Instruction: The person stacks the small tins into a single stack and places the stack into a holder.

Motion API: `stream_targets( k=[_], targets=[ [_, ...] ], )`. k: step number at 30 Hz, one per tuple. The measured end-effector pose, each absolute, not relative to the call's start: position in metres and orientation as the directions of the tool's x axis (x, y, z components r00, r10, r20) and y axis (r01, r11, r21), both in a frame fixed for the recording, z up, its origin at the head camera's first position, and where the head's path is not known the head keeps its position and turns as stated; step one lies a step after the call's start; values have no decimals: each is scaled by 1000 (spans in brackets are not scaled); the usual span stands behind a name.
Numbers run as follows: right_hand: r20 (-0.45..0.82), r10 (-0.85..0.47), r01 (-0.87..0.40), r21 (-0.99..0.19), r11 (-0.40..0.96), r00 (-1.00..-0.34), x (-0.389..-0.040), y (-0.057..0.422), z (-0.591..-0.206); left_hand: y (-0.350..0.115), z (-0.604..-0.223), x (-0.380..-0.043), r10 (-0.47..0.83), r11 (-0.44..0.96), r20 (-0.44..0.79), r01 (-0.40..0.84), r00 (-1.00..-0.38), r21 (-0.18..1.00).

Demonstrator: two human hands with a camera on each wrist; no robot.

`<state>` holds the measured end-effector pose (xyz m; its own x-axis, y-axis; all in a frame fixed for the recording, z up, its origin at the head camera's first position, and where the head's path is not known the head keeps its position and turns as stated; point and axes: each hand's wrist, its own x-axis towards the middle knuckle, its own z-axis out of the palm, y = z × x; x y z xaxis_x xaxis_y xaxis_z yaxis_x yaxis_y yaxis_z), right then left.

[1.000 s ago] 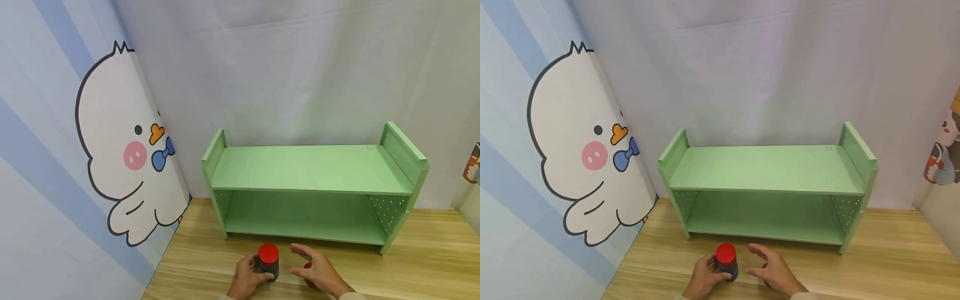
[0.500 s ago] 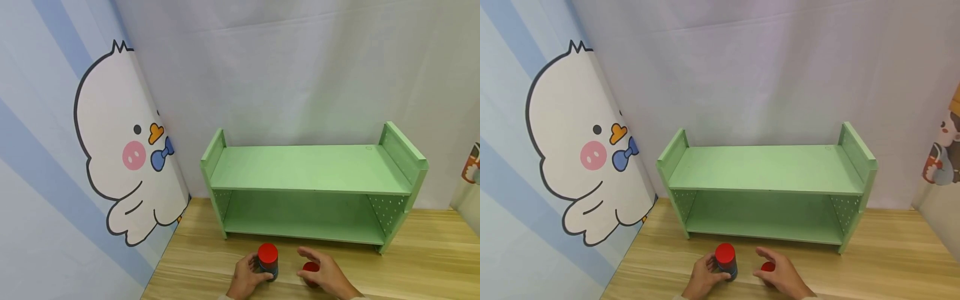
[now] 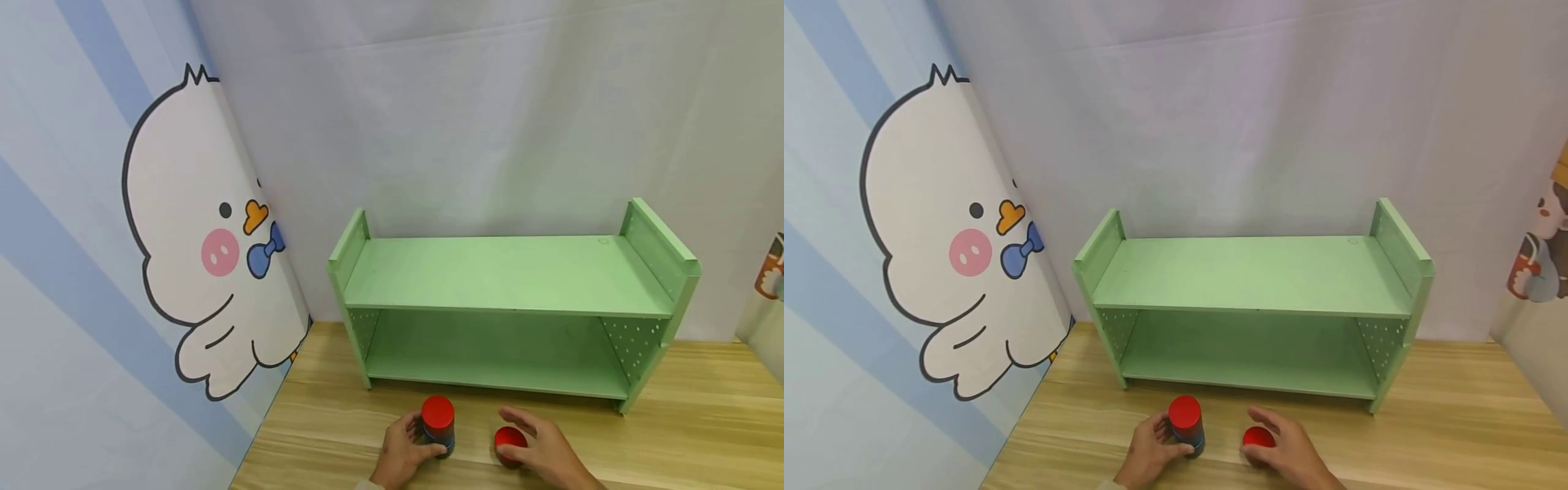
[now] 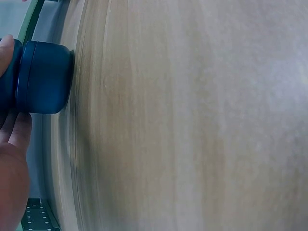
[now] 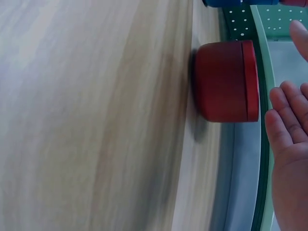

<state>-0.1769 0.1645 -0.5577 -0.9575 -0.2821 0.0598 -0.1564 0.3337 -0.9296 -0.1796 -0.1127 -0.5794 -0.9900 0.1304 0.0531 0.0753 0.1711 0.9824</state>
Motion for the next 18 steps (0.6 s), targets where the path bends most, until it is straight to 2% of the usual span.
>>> stream_targets(
  k=[12, 18],
  targets=[
    [29, -231, -115, -923, 368, -972, -174, 172, -567, -113, -579, -178, 128, 146, 54, 73, -990, 987],
    [54, -239, -147, -910, 389, -969, -174, 176, -571, -113, -579, -179, 128, 157, 60, 80, -990, 984]
  ],
)
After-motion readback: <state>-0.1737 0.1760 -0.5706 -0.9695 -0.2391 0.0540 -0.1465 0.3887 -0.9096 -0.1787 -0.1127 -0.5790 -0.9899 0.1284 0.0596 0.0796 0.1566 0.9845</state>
